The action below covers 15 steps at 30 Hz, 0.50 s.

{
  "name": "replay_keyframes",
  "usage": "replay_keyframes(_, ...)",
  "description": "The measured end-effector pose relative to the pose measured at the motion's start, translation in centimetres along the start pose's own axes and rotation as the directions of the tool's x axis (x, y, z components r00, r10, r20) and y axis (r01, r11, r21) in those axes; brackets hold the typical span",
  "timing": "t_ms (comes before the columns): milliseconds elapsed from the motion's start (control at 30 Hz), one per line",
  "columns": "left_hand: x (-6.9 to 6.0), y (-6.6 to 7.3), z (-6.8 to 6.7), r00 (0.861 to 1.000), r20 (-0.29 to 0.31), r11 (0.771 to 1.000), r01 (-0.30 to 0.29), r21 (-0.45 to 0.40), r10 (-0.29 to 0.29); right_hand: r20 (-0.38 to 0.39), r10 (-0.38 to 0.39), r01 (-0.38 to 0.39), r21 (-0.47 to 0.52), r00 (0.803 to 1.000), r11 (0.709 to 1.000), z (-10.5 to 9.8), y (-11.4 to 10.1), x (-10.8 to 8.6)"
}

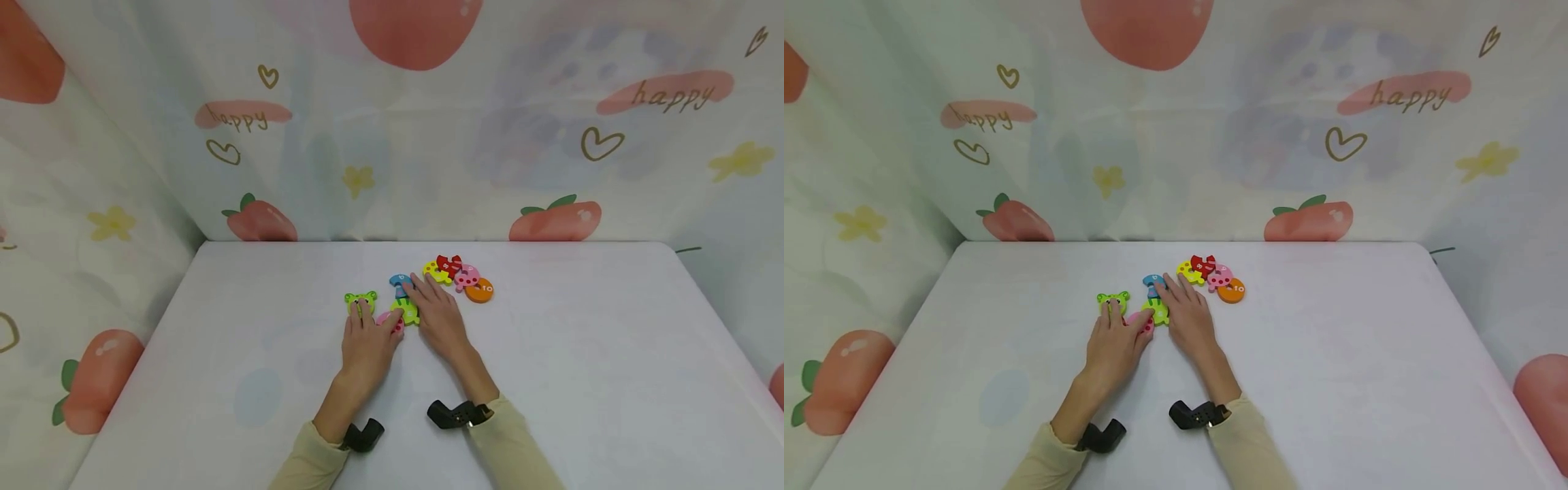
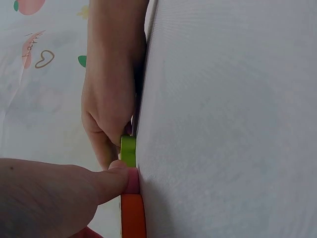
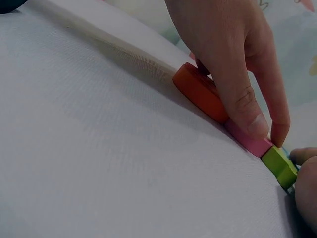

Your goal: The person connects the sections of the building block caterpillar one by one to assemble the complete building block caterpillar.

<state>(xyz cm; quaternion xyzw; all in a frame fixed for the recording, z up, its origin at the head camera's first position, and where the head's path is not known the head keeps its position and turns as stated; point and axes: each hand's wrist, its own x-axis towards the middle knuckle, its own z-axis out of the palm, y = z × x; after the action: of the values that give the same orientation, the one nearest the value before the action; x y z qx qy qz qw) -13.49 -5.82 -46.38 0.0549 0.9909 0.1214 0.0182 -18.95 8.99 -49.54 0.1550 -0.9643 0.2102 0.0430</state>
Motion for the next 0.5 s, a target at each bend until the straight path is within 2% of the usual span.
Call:
replay_keyframes(133, 0.0, 0.2, -0.2, 1.000, 0.010, 1.000, 0.012, -0.006, -0.012, -0.066, 0.066, -0.064, 0.028, 0.996, 0.998, 0.0, 0.2, -0.1)
replay_keyframes(233, 0.0, 0.2, -0.2, 1.000, 0.006, 1.000, 0.017, -0.001, -0.017, -0.156, 0.114, -0.108, 0.043, 0.981, 0.993, -0.1, 0.3, -0.4)
replay_keyframes(333, 0.0, 0.2, -0.1, 1.000, 0.003, 1.000, 0.017, 0.000, -0.017, -0.223, 0.128, -0.125, 0.027, 0.966, 0.992, -0.3, 0.1, -1.0)
replay_keyframes(433, -0.1, 0.1, -0.2, 1.000, -0.007, 1.000, 0.000, 0.021, 0.000, -0.236, 0.154, -0.149, 0.038, 0.960, 0.988, -0.6, -0.1, -1.5)
replay_keyframes(500, -0.1, -0.1, -0.3, 1.000, -0.013, 0.998, -0.015, 0.063, 0.016, -0.225, 0.176, -0.165, 0.064, 0.958, 0.984, -0.8, -0.2, -1.8)
